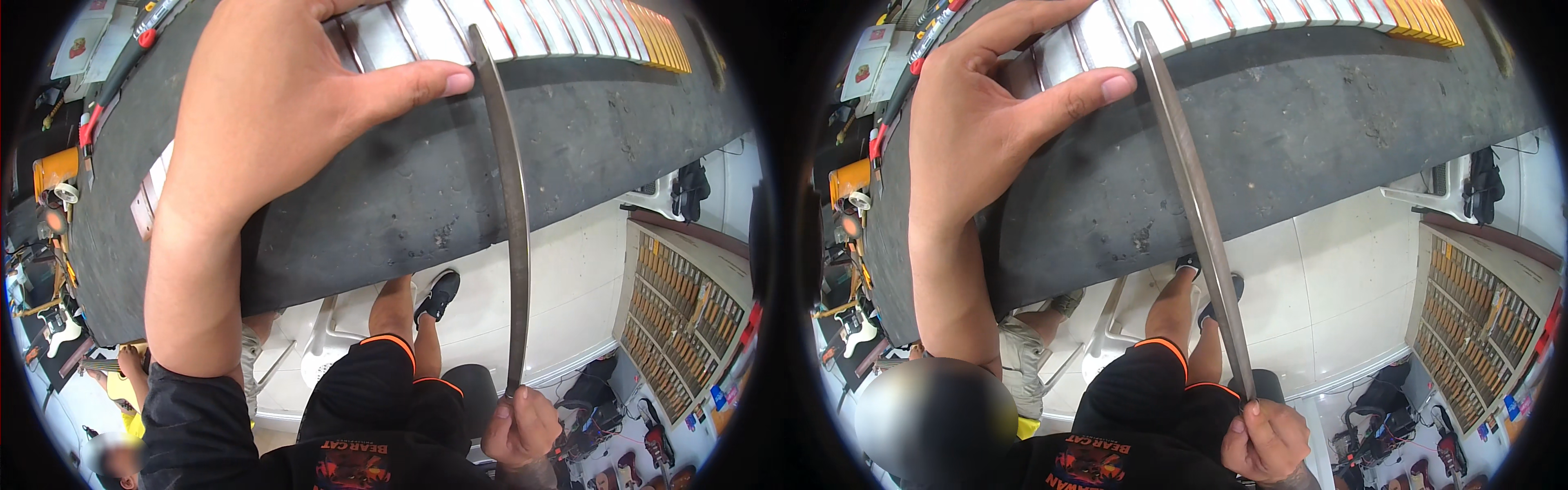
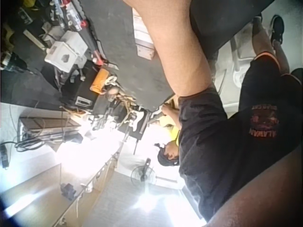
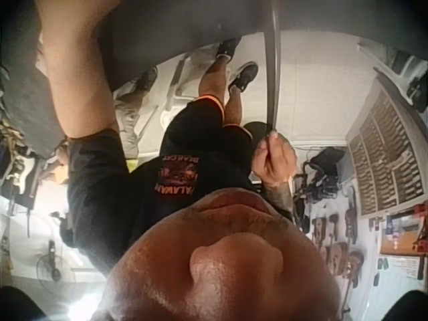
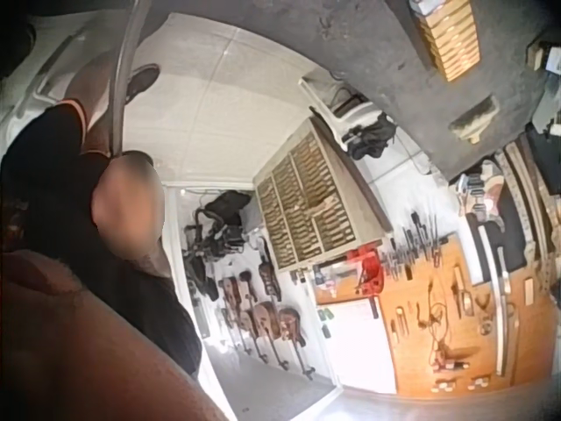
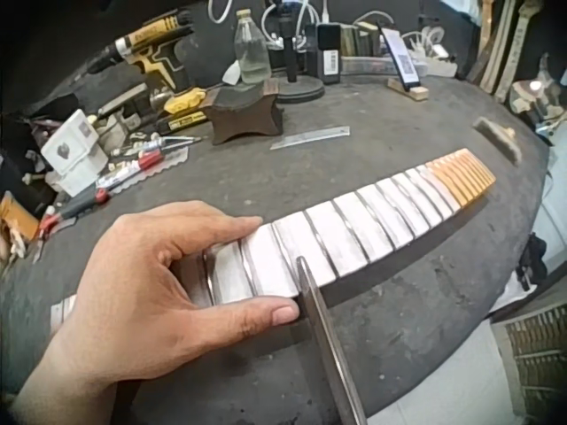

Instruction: The person uses a metal file to smooth down the edges and surfaces of frets on a guitar neck.

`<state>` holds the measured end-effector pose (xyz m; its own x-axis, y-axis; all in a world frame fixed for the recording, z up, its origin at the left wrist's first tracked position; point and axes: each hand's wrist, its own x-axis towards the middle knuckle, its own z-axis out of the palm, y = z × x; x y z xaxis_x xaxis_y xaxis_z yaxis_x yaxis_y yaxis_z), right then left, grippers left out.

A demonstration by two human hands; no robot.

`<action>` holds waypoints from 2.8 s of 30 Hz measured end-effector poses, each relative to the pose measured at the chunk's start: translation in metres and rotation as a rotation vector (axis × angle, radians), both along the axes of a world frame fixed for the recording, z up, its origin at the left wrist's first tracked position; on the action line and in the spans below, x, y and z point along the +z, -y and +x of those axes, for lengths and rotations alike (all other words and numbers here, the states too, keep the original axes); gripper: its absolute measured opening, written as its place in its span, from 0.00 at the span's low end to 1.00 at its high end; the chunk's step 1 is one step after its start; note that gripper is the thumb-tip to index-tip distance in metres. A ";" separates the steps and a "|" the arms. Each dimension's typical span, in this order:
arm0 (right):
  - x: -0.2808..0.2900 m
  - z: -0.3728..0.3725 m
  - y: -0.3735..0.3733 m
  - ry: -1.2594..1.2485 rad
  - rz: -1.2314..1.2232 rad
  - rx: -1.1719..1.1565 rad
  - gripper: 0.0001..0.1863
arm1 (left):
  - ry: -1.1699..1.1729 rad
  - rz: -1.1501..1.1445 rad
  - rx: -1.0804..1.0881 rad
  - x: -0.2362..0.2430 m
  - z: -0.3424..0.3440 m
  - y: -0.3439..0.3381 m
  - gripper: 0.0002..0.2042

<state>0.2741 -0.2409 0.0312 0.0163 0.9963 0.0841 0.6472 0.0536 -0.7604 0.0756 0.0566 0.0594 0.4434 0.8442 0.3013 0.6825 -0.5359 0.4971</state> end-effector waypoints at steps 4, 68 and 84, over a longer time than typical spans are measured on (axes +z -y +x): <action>0.005 -0.001 0.005 0.031 -0.040 -0.015 0.27 | -0.005 -0.001 -0.006 0.000 -0.002 0.000 0.30; 0.011 -0.032 -0.149 -0.076 0.055 -0.072 0.27 | -0.065 -0.109 -0.026 0.007 -0.001 -0.004 0.29; 0.005 0.011 -0.015 0.049 0.027 -0.009 0.30 | -0.065 -0.071 0.007 0.003 0.000 -0.003 0.28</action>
<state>0.2856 -0.2259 0.0361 0.0201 0.9936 0.1113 0.6838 0.0675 -0.7265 0.0754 0.0597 0.0628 0.4538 0.8656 0.2116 0.7181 -0.4958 0.4884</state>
